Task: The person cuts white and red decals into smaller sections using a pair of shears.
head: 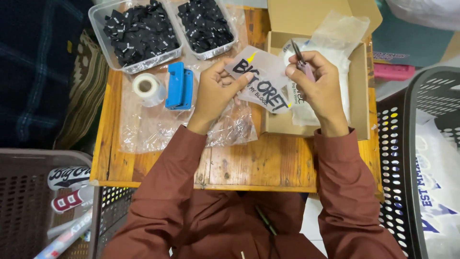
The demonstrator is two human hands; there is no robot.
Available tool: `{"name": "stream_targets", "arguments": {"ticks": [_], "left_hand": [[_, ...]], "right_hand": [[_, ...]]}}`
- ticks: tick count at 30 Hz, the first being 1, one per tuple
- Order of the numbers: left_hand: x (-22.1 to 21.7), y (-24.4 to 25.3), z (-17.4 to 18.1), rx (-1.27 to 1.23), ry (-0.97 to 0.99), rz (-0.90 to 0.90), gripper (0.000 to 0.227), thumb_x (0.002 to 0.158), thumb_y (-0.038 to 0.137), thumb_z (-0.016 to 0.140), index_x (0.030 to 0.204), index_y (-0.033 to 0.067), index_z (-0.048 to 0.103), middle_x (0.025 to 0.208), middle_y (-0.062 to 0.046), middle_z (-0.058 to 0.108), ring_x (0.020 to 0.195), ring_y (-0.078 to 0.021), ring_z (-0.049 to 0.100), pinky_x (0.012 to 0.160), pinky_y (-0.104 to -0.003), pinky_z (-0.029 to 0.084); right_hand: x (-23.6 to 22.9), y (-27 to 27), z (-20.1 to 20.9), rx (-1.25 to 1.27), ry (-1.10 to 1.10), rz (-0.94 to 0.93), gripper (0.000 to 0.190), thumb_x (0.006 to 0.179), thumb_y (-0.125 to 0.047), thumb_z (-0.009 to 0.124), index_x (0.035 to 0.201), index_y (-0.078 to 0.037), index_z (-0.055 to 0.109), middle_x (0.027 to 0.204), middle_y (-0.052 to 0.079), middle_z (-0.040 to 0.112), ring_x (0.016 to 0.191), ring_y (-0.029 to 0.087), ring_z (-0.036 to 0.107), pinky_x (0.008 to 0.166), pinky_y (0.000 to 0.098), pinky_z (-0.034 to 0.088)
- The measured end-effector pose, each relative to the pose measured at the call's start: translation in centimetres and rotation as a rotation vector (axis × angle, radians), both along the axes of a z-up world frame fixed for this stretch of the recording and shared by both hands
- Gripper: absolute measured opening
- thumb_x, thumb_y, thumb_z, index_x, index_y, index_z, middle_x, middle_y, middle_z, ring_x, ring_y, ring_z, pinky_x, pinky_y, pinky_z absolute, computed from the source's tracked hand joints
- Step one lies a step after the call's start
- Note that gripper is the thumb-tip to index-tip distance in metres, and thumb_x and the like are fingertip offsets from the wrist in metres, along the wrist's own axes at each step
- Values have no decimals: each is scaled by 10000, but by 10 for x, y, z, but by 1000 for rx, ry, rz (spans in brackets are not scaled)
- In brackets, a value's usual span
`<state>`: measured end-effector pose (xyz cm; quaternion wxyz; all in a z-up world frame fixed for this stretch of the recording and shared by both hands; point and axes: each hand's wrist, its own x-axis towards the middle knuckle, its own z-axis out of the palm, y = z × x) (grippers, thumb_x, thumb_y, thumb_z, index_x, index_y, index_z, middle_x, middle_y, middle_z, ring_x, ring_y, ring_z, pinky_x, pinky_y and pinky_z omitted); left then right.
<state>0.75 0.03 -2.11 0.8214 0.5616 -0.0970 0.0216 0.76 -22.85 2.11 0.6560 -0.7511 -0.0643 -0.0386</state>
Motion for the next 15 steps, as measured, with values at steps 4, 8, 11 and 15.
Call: {"name": "stream_targets", "arguments": {"ticks": [4,8,11,15], "left_hand": [[-2,1,6,1,-13,14,290,903,52,794,1154,-17,666,918,-155,722,641,-124,706,387,-201,603],[-1,0,5,-5,-21,22,284,903,57,795,1143,-16,661,914,-158,725,645,-131,712,399,-205,612],[-2,-1,5,-10,-21,26,281,897,60,802,1131,-11,664,897,-154,724,642,-137,717,404,-209,617],[-6,3,17,99,18,9,268,890,121,774,1099,17,643,964,-154,774,648,-140,712,431,-233,613]], "right_hand": [[-3,1,7,21,-15,-10,222,968,-105,739,1156,-42,640,847,72,660,447,12,431,388,182,341],[-4,2,6,3,-33,-10,245,943,-76,761,1155,-39,644,885,74,679,453,5,430,387,180,325],[-2,2,4,-11,-46,-12,249,936,-68,765,1152,-39,644,892,71,684,462,-3,425,390,175,314],[-7,6,15,-80,18,-28,189,975,-148,742,1109,-113,613,911,-34,644,505,8,364,407,166,306]]}}
